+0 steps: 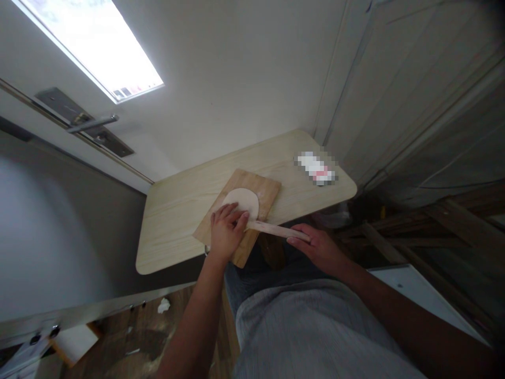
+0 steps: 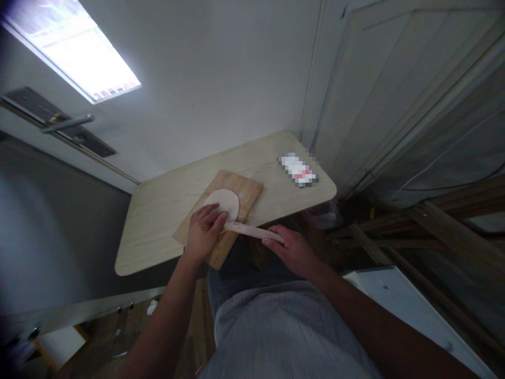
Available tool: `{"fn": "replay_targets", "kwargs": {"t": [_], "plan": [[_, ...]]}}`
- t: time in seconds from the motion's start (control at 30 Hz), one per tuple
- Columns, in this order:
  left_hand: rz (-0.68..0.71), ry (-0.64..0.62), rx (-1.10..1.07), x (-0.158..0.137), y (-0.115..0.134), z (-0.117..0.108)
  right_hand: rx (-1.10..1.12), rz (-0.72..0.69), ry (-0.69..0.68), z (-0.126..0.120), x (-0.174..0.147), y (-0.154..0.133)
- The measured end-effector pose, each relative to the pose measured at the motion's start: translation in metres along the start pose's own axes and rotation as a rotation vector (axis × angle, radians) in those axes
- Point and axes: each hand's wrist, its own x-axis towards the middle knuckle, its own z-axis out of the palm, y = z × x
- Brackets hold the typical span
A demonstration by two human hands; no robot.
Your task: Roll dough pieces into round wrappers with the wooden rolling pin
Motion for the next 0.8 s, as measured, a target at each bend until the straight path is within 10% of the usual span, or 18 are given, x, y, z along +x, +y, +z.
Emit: {"fn": "replay_targets", "kwargs": {"t": [0.8], "plan": [[-0.12,0.067,0.187,-0.014,-0.014,0.009,0.026,0.035,0.101,-0.017,-0.001,0.015]]}}
